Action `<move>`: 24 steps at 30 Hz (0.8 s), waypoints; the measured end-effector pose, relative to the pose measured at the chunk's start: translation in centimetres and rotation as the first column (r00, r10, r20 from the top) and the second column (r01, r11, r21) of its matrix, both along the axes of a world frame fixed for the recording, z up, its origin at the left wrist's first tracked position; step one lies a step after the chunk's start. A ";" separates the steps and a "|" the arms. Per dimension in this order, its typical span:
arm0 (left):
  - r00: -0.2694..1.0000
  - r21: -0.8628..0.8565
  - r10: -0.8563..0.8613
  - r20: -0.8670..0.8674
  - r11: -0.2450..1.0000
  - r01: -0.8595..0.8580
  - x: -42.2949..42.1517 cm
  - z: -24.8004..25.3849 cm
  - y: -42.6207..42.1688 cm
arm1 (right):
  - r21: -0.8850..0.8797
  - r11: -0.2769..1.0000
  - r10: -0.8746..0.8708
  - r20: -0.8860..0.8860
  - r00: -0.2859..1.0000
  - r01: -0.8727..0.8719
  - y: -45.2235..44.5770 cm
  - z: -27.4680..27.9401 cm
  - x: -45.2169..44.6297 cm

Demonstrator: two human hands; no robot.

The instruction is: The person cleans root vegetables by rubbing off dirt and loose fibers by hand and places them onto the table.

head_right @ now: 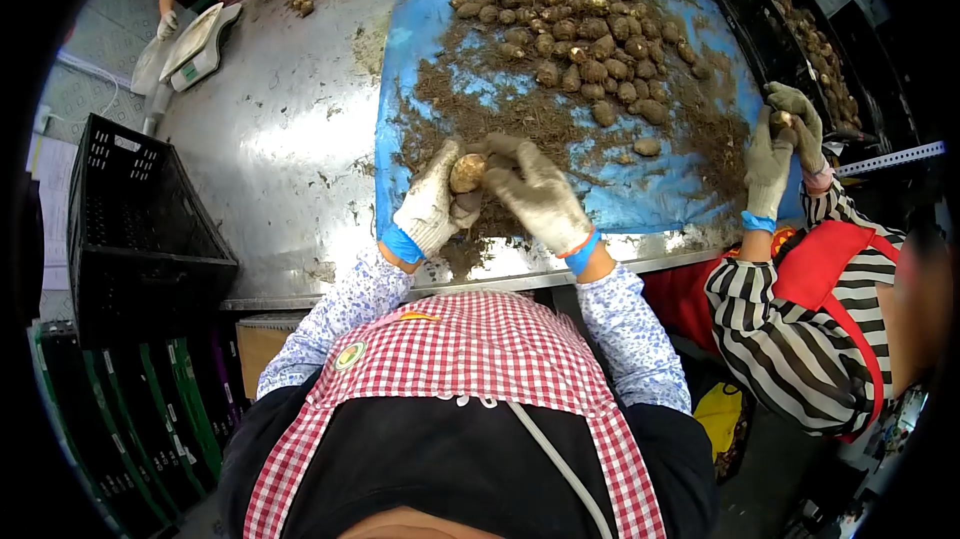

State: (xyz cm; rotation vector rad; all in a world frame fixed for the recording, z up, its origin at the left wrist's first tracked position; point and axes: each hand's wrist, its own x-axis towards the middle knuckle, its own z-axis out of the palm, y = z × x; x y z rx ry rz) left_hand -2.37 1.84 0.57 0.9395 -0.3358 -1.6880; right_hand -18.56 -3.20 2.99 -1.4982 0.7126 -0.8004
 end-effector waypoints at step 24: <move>0.973 -0.205 -0.210 0.094 0.953 0.225 2.3 -1.5 2.1 | -0.385 0.837 0.051 -0.654 0.755 -0.390 1.3 -1.1 -0.4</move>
